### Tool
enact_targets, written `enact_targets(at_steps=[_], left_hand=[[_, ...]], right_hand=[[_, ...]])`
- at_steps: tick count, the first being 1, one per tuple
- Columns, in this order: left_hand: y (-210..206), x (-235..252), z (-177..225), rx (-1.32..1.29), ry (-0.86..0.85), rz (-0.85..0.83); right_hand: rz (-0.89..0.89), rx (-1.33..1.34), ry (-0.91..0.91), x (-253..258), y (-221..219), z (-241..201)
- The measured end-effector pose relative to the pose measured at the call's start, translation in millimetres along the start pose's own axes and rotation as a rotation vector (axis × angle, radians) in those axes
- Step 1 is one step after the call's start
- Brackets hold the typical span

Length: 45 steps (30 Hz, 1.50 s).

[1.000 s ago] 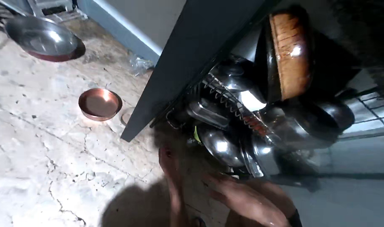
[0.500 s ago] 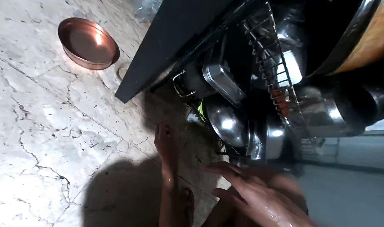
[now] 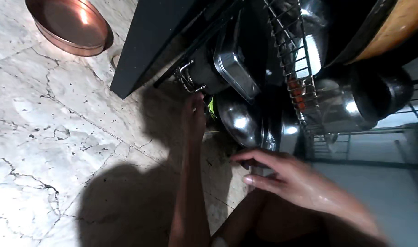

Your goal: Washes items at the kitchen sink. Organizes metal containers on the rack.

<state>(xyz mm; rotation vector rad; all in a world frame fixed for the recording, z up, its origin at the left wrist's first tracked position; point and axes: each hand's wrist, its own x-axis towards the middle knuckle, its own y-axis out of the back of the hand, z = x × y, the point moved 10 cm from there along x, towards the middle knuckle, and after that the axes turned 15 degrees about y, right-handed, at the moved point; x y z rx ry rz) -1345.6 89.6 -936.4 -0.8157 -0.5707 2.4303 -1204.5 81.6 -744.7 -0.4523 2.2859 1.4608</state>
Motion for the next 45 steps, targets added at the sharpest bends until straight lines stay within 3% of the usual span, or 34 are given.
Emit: enact_targets(at_steps=[3, 8, 15, 20, 25, 34, 38, 41, 43, 45], left_hand=[[-39.5, 22.3, 10.9, -0.216, 0.038, -0.111], [-90.0, 37.1, 17.0, -0.345, 0.104, -0.174], [-113.0, 41.1, 3.8, -0.310, 0.202, -0.115], [-121.7, 26.8, -1.7, -0.470, 0.192, -0.060], [-82.3, 4.1, 3.6, -0.544, 0.089, -0.020], [23.5, -45.3, 12.3, -0.486, 0.093, 0.155], [71.9, -36.7, -15.7, -0.446, -0.012, 0.099], [117.4, -53.7, 2.2, -0.533, 0.069, 0.064], [149.2, -74.6, 25.4, -0.547, 0.213, 0.137], [180.8, -88.9, 38.7, -0.470, 0.224, 0.213]], right_hand=[[-0.106, -0.084, -0.088, 2.9, -14.5, 11.4], [-0.247, -0.075, -0.152, -9.5, -31.2, 24.4], [-0.235, -0.095, -0.210, -13.2, -30.1, 35.1], [-0.243, -0.096, -0.203, -16.1, -29.3, 40.9], [-0.230, -0.088, -0.221, -18.4, -29.0, 46.0], [-0.214, -0.083, -0.181, -18.1, -26.5, 39.4], [-0.234, -0.065, -0.183, -16.2, -28.2, 41.8], [-0.264, -0.078, -0.220, -16.9, -30.4, 44.9], [-0.268, -0.080, -0.211, -17.3, -31.7, 42.7], [-0.285, -0.060, -0.179, -17.5, -34.5, 38.7]])
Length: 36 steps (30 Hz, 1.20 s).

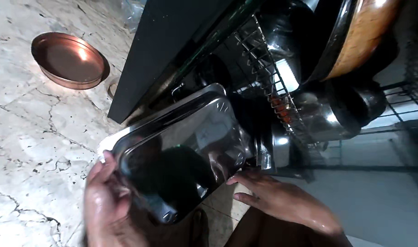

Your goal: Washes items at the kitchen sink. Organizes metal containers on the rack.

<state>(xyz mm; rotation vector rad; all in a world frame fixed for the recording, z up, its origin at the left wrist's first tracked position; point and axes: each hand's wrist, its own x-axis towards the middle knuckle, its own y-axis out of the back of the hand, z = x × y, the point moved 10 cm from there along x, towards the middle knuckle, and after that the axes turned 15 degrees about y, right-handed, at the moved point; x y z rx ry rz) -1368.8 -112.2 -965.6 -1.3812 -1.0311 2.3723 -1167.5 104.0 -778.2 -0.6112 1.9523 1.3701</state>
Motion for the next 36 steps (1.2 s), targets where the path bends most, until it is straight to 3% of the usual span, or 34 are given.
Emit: enact_targets(at_steps=[6, 11, 15, 18, 21, 24, 27, 30, 33, 36], left_hand=[[30.2, -19.1, 30.9, 0.055, -0.081, -0.037], [36.0, -21.5, 33.1, 0.057, -0.071, 0.008], [36.8, -25.9, 30.8, 0.020, -0.045, 0.009], [41.0, -27.0, 28.0, -0.009, -0.047, -0.050], [26.5, -42.5, 25.3, -0.006, -0.063, -0.023], [16.1, -56.1, 22.2, 0.034, -0.135, -0.028], [18.2, -63.1, 23.8, 0.072, -0.201, -0.019], [24.0, -74.6, 29.8, 0.160, -0.251, 0.121], [23.4, -90.7, 37.4, 0.259, -0.317, 0.222], [25.4, -105.8, 41.3, 0.308, -0.350, 0.275]], right_hand=[[-0.145, 0.088, 0.015, 3.6, -10.2, -9.2], [-0.062, 0.011, 0.062, -12.8, 0.9, -17.3], [0.223, 0.030, 0.271, -64.6, 31.4, -32.8], [0.494, 0.222, 0.492, -114.8, 55.7, -39.6], [0.753, 0.468, 0.631, -166.7, 58.1, -13.1], [0.913, 0.648, 0.597, -192.9, 34.5, 45.4], [1.042, 0.837, 0.377, -181.8, -13.2, 109.2], [0.881, 0.994, 0.087, -134.5, -72.9, 139.6], [0.610, 0.949, 0.159, -81.3, -115.2, 140.8], [0.530, 0.958, 0.295, -42.9, -129.8, 124.0]])
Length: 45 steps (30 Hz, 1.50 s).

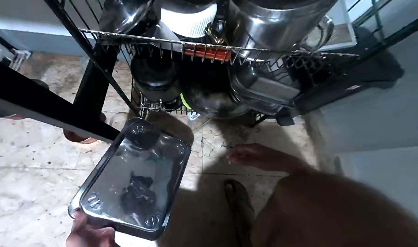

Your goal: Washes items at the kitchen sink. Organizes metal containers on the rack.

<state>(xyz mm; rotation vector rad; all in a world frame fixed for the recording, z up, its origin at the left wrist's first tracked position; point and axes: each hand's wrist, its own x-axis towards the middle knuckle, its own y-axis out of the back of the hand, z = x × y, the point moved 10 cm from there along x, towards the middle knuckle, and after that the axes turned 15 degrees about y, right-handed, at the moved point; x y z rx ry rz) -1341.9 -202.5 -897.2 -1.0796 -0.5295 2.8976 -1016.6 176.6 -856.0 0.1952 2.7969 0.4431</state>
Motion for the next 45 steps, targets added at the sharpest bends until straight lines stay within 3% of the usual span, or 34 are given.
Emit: enact_targets(at_steps=[5, 11, 24, 34, 40, 45], left_hand=[[4.0, -8.8, 1.7, -0.055, -0.014, -0.018], [-9.6, -12.3, -6.1, -0.126, -0.003, -0.040], [-46.6, -0.2, -33.0, -0.122, -0.042, -0.111], [-84.2, -16.0, -48.1, -0.145, -0.154, -0.069], [-93.8, -26.9, -55.7, -0.184, -0.136, 0.049], [-116.8, -23.0, -56.0, -0.263, -0.059, -0.055]], right_hand=[[-0.133, -0.051, 0.074, 54.7, -36.1, 6.4], [-0.138, -0.031, 0.132, 100.0, -71.1, 15.2], [-0.311, 0.033, 0.087, 63.5, -126.5, 64.3], [-0.390, -0.042, -0.003, 41.4, -131.1, 108.8], [-0.439, -0.011, -0.061, 44.0, -129.7, 122.1], [-0.418, 0.028, -0.127, 51.4, -121.6, 133.1]])
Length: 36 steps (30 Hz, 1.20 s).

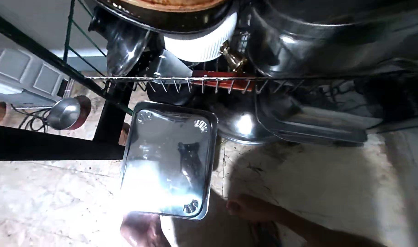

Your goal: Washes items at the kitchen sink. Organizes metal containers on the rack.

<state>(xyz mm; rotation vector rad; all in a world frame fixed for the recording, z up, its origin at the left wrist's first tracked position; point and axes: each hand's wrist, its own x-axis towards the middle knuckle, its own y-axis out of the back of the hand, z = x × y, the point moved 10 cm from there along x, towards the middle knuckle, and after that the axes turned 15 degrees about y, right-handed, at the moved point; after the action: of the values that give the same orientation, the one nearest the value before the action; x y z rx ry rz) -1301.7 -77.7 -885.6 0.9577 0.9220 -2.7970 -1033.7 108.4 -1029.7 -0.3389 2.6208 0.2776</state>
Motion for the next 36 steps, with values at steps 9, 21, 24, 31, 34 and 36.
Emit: enact_targets(at_steps=[9, 21, 24, 31, 34, 36], left_hand=[[-75.5, 31.0, -41.0, -0.080, 0.184, 0.021], [-209.3, 85.8, -52.2, -0.103, 0.148, -0.144], [-233.3, 94.2, -57.4, -0.108, 0.135, -0.201], [-267.8, 105.6, -48.3, -0.044, 0.115, -0.298], [-285.8, 99.7, -42.9, -0.012, 0.185, -0.441], [-296.1, 94.7, -41.6, 0.095, 0.191, -0.539]], right_hand=[[0.036, 0.021, -0.040, 6.8, -1.8, 6.7], [0.009, -0.011, -0.072, 12.9, -11.0, 5.2], [0.008, -0.017, -0.083, 13.1, -10.6, 1.3], [0.005, -0.082, -0.109, 18.4, -9.5, -1.5], [0.020, -0.091, -0.139, 18.8, -8.5, -4.7], [0.048, -0.079, -0.153, 17.4, -6.5, -14.1]])
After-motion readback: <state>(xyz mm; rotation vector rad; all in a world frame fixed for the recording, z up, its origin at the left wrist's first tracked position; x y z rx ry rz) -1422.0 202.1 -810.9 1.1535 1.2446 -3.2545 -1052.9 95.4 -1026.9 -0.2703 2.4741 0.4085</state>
